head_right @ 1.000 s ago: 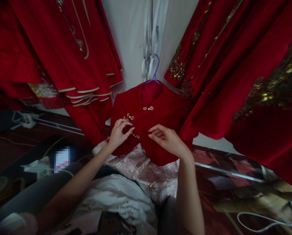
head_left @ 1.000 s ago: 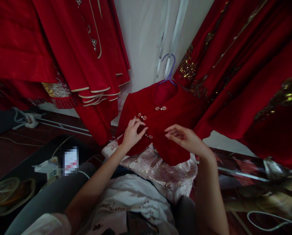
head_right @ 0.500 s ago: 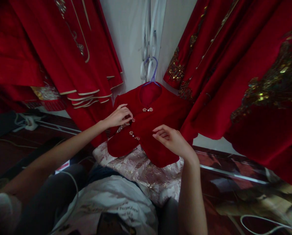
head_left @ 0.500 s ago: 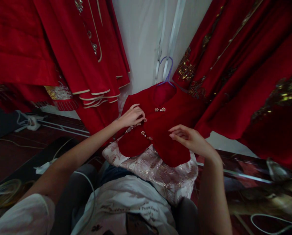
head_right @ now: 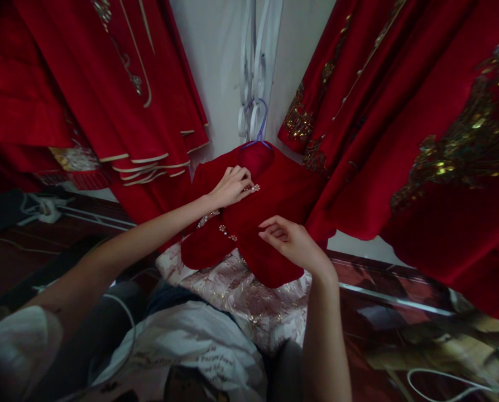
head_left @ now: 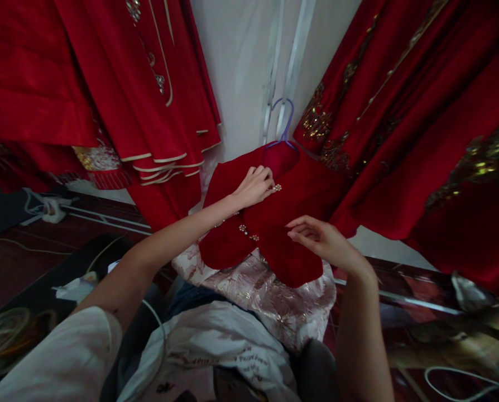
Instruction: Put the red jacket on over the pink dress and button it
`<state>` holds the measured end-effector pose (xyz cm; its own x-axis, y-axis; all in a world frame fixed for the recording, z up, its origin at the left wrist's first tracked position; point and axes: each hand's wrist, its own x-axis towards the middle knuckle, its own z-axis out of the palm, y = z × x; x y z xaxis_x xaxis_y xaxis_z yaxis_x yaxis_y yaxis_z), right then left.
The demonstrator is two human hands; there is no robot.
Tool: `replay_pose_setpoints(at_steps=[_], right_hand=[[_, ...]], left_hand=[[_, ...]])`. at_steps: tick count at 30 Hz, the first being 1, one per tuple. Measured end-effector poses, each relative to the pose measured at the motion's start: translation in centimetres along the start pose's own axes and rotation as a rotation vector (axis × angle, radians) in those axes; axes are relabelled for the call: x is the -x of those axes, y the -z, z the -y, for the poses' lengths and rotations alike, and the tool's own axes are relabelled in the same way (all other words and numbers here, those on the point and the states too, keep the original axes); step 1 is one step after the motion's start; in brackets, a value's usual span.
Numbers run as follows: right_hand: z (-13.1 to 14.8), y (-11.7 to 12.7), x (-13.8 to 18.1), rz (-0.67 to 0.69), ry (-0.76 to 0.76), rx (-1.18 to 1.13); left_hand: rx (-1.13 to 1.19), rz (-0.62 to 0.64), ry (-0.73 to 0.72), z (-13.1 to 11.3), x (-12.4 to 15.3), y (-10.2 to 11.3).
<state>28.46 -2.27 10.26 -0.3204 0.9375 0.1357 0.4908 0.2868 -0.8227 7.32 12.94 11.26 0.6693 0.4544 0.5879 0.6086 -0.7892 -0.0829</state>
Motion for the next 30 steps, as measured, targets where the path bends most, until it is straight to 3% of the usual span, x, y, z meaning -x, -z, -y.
replay_pose_setpoints(at_steps=[7, 9, 13, 17, 20, 23, 27, 30], right_hand=[[-0.8, -0.1, -0.4, 0.014, 0.021, 0.007], [-0.5, -0.7, -1.4, -0.048, 0.094, 0.009], [1.3, -2.2, -5.7, -0.287, 0.266, -0.089], [3.2, -3.0, -11.3, -0.353, 0.219, -0.237], [3.5, -3.3, -13.9, -0.373, 0.043, -0.214], [2.5, -3.8, -14.1, -0.473, -0.094, -0.078], [-0.3, -3.3, -11.7, -0.688, -0.066, 0.260], [-2.4, -0.9, -10.0, -0.734, -0.020, 0.467]], left_hand=[[0.073, -0.073, 0.001, 0.7, -0.8, 0.3], [0.075, -0.095, 0.015, 0.8, -0.7, 0.6], [0.069, -0.107, -0.043, 0.8, -0.5, 1.0], [-0.008, -0.103, -0.013, 0.7, -0.1, 0.9], [-0.048, -0.153, 0.140, 0.6, 0.4, 0.5], [-0.035, -0.276, 0.364, 1.2, 0.9, 0.5], [0.000, -0.359, 0.584, 4.3, 1.3, 1.8], [0.042, -0.286, 0.715, 7.7, 1.7, 3.7]])
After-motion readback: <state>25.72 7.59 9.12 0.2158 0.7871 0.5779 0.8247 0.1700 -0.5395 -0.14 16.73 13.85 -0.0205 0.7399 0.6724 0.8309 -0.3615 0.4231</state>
